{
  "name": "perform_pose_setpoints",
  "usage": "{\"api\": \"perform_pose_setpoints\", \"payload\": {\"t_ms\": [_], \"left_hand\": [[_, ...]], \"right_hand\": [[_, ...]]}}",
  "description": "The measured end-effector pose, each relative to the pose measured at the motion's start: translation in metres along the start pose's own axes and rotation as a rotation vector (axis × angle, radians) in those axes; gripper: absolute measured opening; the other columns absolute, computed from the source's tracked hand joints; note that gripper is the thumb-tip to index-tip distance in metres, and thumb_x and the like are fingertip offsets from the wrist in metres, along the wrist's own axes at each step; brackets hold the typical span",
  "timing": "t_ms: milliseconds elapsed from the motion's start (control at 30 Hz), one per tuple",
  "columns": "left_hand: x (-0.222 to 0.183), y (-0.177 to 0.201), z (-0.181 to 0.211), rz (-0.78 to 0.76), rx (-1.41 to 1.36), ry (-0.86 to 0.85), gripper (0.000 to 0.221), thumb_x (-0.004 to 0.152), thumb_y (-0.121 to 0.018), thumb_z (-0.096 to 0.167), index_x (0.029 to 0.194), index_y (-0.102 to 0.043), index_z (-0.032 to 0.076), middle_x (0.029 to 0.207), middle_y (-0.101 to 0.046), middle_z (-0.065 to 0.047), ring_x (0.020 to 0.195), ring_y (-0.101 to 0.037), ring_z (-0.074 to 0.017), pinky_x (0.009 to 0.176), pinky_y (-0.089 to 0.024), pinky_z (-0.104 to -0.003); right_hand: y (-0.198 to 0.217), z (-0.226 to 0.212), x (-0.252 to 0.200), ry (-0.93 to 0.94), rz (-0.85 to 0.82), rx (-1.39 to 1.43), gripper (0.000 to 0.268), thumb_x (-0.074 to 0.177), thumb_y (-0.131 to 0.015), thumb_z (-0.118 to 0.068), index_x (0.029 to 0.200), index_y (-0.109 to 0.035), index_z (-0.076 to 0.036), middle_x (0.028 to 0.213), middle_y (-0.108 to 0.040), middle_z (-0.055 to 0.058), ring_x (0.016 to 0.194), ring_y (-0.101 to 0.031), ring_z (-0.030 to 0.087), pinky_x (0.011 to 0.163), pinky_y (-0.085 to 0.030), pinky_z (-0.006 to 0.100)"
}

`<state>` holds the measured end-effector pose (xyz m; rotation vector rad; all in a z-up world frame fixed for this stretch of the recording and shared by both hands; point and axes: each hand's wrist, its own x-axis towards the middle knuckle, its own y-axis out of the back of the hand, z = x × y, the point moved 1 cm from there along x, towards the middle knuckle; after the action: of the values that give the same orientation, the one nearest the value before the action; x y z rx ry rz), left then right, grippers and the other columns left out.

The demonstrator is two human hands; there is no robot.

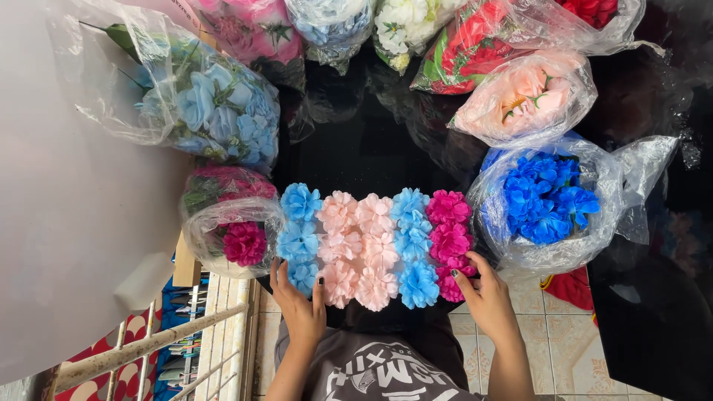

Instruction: Arrange artificial flowers onto a white foam board to create a decorative pattern.

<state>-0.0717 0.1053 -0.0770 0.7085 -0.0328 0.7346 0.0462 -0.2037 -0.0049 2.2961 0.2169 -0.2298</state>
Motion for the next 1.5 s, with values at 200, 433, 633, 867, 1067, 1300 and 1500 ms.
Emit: {"api": "perform_pose_setpoints", "payload": {"t_ms": [200,433,633,867,1067,1300,1500], "left_hand": [[0.002,-0.005,0.009,0.066,0.194,-0.055,0.069,0.095,-0.063,0.029,0.149,-0.031,0.002,0.162,-0.014,-0.031,0.146,-0.022,-0.0481,0.115,-0.011,-0.06],[-0.006,0.018,0.037,0.152,0.194,-0.191,0.054,0.087,-0.067,0.023,0.137,-0.05,0.012,0.161,-0.027,-0.024,0.152,-0.02,-0.0465,0.118,-0.009,-0.062],[-0.015,0.018,0.065,-0.24,-0.047,-0.519,0.041,0.077,-0.072,0.006,0.117,-0.069,0.01,0.137,-0.061,-0.014,0.132,-0.056,-0.0315,0.115,-0.022,-0.055],[-0.006,0.019,0.072,-0.354,-0.092,-0.593,0.039,0.077,-0.072,0.006,0.115,-0.07,0.007,0.133,-0.063,-0.012,0.129,-0.057,-0.0329,0.114,-0.029,-0.058],[-0.002,0.016,0.078,-0.427,-0.014,-0.593,0.035,0.082,-0.069,0.007,0.117,-0.069,0.003,0.13,-0.066,-0.009,0.131,-0.057,-0.0297,0.117,-0.025,-0.059],[-0.006,0.013,0.076,-0.392,-0.026,-0.564,0.034,0.083,-0.072,0.012,0.116,-0.068,0.007,0.135,-0.06,-0.014,0.131,-0.053,-0.0341,0.115,-0.025,-0.061],[0.001,0.015,0.073,-0.311,-0.071,-0.513,0.033,0.08,-0.074,0.008,0.113,-0.07,0.007,0.127,-0.062,-0.013,0.126,-0.057,-0.0336,0.116,-0.032,-0.055]], "right_hand": [[0.004,-0.009,-0.001,-0.075,-0.029,0.013,0.059,0.087,-0.07,-0.027,0.141,-0.054,-0.01,0.125,-0.069,0.018,0.095,-0.076,0.034,0.077,-0.061,0.042],[0.009,-0.003,0.001,-0.133,-0.033,0.006,0.063,0.087,-0.07,-0.028,0.145,-0.051,-0.01,0.128,-0.067,0.018,0.108,-0.071,0.033,0.085,-0.059,0.043],[0.002,0.011,0.003,-0.147,-0.031,-0.019,0.055,0.085,-0.075,-0.029,0.131,-0.057,-0.005,0.109,-0.073,0.015,0.091,-0.073,0.027,0.078,-0.058,0.038],[-0.006,0.016,-0.002,-0.188,-0.048,-0.051,0.078,0.082,-0.075,-0.04,0.141,-0.041,0.0,0.109,-0.071,0.019,0.084,-0.073,0.029,0.075,-0.058,0.039],[-0.005,0.007,-0.004,-0.209,-0.073,-0.097,0.073,0.083,-0.074,-0.041,0.139,-0.046,-0.004,0.111,-0.075,0.018,0.083,-0.075,0.028,0.075,-0.058,0.04],[-0.006,0.008,-0.002,-0.201,-0.104,-0.023,0.042,0.083,-0.079,-0.027,0.116,-0.066,-0.005,0.08,-0.077,0.008,0.056,-0.06,0.018,0.057,-0.048,0.029],[-0.013,0.024,-0.002,-0.171,-0.085,0.318,0.02,0.089,-0.071,-0.006,0.108,-0.069,-0.001,0.085,-0.074,0.008,0.067,-0.064,0.015,0.062,-0.051,0.027]]}}
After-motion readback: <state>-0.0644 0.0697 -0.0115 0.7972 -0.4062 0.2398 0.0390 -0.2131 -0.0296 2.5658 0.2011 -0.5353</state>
